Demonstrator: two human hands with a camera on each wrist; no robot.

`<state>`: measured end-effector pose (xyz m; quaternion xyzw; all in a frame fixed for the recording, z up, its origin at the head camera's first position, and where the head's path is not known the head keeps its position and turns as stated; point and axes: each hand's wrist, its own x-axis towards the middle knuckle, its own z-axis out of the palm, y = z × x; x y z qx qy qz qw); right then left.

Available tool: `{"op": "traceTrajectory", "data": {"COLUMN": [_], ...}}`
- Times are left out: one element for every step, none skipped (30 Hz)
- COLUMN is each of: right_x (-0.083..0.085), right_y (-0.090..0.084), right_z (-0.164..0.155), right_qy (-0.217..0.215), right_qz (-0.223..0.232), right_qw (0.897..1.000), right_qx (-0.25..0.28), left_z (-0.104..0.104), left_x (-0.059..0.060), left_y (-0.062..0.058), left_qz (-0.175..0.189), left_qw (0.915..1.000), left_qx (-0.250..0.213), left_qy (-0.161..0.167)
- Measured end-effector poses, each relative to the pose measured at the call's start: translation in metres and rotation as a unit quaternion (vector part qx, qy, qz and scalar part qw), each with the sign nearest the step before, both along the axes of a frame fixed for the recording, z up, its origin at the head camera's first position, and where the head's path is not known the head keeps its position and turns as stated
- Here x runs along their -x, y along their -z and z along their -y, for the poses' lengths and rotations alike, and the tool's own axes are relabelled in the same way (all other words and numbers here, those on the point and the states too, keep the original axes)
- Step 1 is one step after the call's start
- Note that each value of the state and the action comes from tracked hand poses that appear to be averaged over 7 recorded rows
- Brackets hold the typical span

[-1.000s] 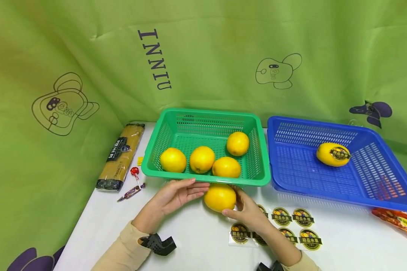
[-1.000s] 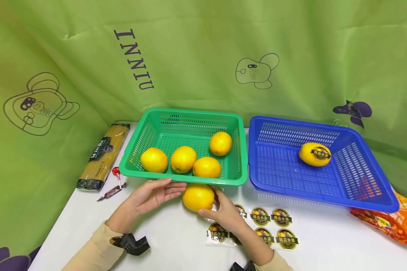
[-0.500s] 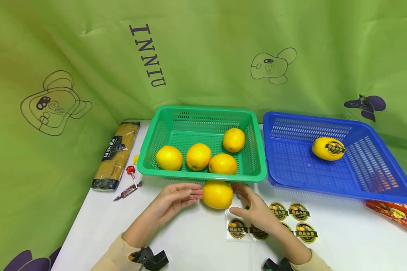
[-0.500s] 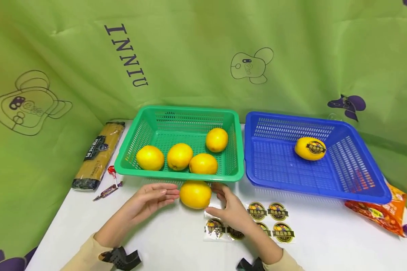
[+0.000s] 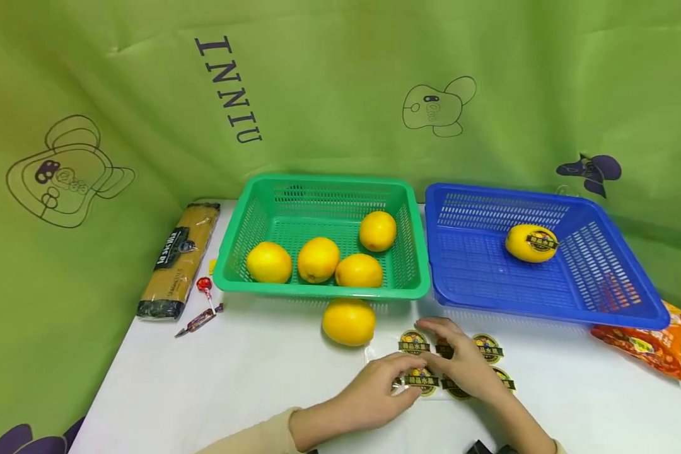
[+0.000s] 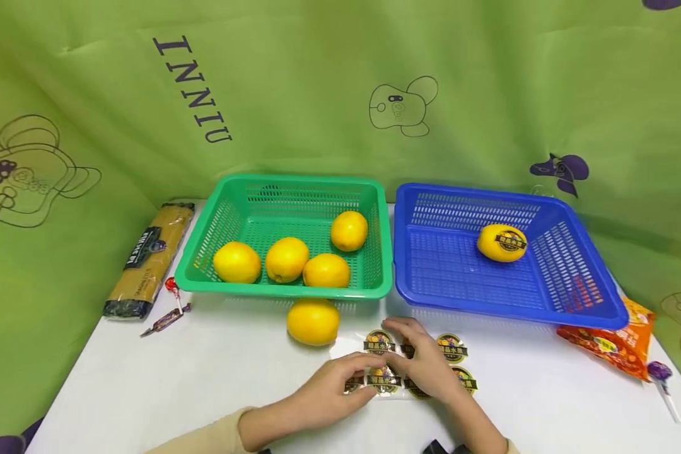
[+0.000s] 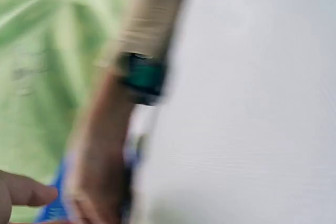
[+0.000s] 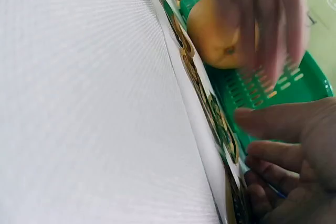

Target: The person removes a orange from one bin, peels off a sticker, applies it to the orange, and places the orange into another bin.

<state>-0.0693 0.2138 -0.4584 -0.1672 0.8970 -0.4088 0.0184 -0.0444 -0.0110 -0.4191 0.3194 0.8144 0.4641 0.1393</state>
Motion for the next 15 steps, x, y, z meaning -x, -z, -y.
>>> {"op": "traceTrajectory", "data": {"right_x": [0.0,-0.001,-0.001,-0.001,-0.001,-0.001,0.0,0.0,0.0,0.001,0.001,0.001,0.001,0.0,0.0], "right_y": [0.004,0.007,0.01,0.011,0.012,0.012,0.011,0.01,0.01,0.009,0.009,0.008,0.008,0.008,0.008], "right_z": [0.003,0.006,0.009,0.011,0.012,0.013,0.013,0.012,0.011,0.01,0.008,0.007,0.005,0.004,0.003], "right_qy": [-0.003,-0.008,-0.011,-0.011,-0.01,-0.009,-0.006,-0.004,0.0,0.005,0.009,0.014,0.019,0.025,0.031], "right_qz": [-0.014,-0.027,-0.037,-0.042,-0.048,-0.049,-0.05,-0.051,-0.05,-0.051,-0.053,-0.056,-0.061,-0.066,-0.07], "right_qw": [1.0,0.999,0.999,0.998,0.998,0.997,0.997,0.997,0.997,0.997,0.997,0.997,0.997,0.997,0.997], "right_qx": [-0.011,-0.025,-0.035,-0.044,-0.05,-0.054,-0.058,-0.06,-0.06,-0.059,-0.056,-0.05,-0.044,-0.03,-0.015], "left_z": [-0.006,-0.009,-0.011,-0.011,-0.011,-0.011,-0.011,-0.011,-0.012,-0.013,-0.014,-0.015,-0.016,-0.018,-0.019], "left_x": [-0.001,-0.001,-0.001,-0.001,0.0,0.002,0.004,0.005,0.006,0.008,0.008,0.009,0.009,0.009,0.009], "left_y": [0.006,0.013,0.019,0.024,0.029,0.033,0.037,0.04,0.042,0.045,0.046,0.047,0.048,0.048,0.049], "left_qz": [-0.039,-0.077,-0.108,-0.126,-0.141,-0.151,-0.157,-0.162,-0.166,-0.171,-0.174,-0.174,-0.175,-0.177,-0.181], "left_qw": [0.9984,0.9938,0.9876,0.9819,0.9766,0.9727,0.9705,0.9691,0.9685,0.9679,0.9682,0.9686,0.9689,0.9688,0.9684], "left_qx": [0.039,0.074,0.103,0.126,0.144,0.154,0.159,0.161,0.16,0.158,0.154,0.15,0.147,0.146,0.145], "left_qy": [-0.015,-0.032,-0.05,-0.063,-0.076,-0.086,-0.091,-0.093,-0.093,-0.093,-0.093,-0.093,-0.093,-0.093,-0.092]}}
